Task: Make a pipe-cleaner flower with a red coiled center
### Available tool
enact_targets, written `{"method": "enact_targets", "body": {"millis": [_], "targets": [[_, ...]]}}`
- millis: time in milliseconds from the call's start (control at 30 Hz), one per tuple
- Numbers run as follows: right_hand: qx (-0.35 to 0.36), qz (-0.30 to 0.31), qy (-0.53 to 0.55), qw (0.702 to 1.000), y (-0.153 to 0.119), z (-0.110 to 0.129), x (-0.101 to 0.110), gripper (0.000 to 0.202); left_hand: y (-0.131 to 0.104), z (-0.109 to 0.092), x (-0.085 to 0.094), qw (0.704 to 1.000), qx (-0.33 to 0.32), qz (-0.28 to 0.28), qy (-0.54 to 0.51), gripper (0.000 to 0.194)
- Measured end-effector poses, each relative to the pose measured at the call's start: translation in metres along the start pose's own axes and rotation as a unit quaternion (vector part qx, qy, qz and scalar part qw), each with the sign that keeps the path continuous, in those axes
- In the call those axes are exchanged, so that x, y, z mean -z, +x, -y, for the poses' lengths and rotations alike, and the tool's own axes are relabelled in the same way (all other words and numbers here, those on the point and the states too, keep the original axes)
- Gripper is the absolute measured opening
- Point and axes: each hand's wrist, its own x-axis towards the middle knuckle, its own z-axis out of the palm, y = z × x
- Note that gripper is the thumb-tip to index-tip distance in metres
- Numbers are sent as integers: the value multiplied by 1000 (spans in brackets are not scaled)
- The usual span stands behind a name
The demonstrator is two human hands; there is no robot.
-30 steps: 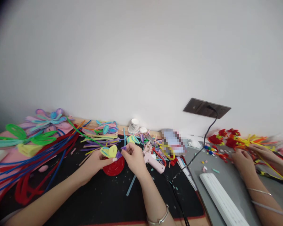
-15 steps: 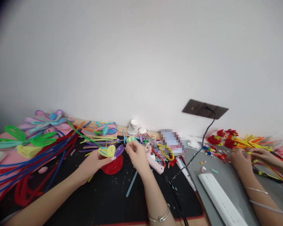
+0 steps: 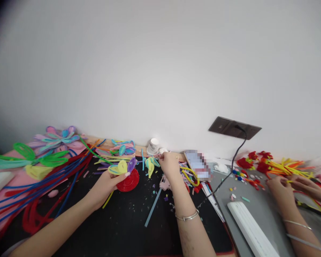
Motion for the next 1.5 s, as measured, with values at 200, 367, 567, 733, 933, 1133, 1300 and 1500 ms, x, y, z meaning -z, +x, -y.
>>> {"method": "enact_targets", "body": {"millis": [200, 367, 567, 733, 933, 1133, 1300, 1500], "targets": [[-23, 12, 10, 1000, -36, -11, 16, 12, 0, 0, -1, 999, 25, -20, -13, 50], [-52, -12, 42, 998, -42, -22, 24, 14, 1, 0, -1, 1000, -13, -23, -7, 50], [37, 10, 72, 997, -16, 0, 11, 17, 5, 1, 3, 997, -64, -51, 10, 48], [46, 47, 65, 996, -2, 19, -21, 9, 7, 2, 6, 994, -77, -75, 0, 52], [49, 50, 98, 993, 1, 24, -27, 11, 5, 1, 5, 996, -58, -70, -24, 55], [48, 73, 177, 980, -12, 19, -8, 5, 3, 1, 3, 997, -28, -52, -40, 51], [44, 67, 357, 931, -33, 22, -1, 10, 2, 2, 1, 998, 16, -36, -46, 52], [-23, 62, 505, 861, -50, 28, -6, 28, 0, 5, 0, 999, 30, 8, -33, 46]]}}
